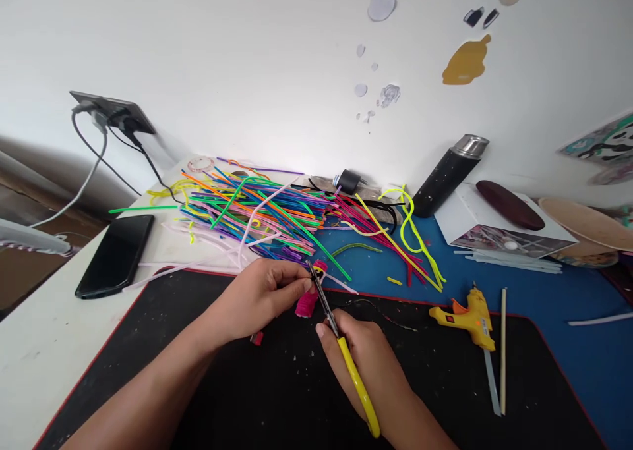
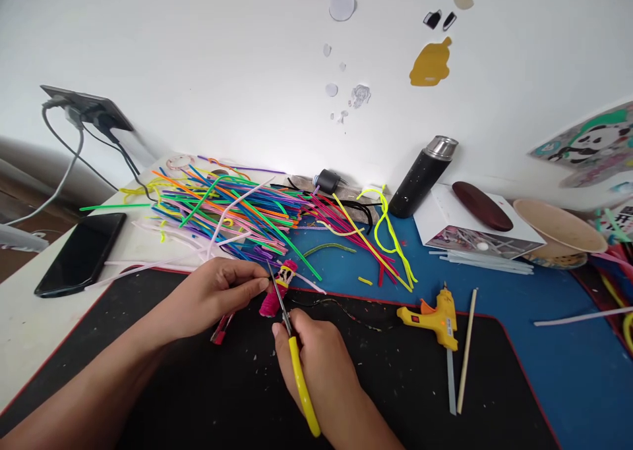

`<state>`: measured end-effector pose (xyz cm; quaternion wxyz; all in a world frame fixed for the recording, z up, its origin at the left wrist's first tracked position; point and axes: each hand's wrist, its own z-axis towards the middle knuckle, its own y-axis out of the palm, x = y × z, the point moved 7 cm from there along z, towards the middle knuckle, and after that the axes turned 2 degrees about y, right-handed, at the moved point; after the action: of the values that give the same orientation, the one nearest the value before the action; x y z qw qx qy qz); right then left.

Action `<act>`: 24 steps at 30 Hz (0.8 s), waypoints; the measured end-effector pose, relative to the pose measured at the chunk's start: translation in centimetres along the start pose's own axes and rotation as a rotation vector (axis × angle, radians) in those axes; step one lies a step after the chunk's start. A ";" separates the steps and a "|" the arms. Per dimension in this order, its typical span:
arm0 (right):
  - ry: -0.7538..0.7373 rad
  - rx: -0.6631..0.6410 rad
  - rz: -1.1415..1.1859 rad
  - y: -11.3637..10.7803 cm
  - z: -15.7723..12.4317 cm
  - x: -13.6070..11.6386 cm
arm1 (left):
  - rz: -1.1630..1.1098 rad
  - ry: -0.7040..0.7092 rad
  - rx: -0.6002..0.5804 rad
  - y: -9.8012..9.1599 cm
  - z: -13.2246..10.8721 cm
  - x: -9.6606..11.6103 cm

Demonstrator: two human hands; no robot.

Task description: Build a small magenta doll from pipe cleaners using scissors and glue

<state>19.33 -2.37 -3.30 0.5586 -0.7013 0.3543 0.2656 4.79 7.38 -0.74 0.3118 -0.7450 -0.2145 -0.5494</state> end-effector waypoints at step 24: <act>0.216 -0.004 0.572 -0.1 -1.0 1.3 | 0.275 0.014 0.343 -3.9 0.7 -1.3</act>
<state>20.17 -3.56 -4.00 0.4190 -0.5983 0.5941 0.3369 2.28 10.68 -1.24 0.5073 -0.6995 -0.1993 -0.4622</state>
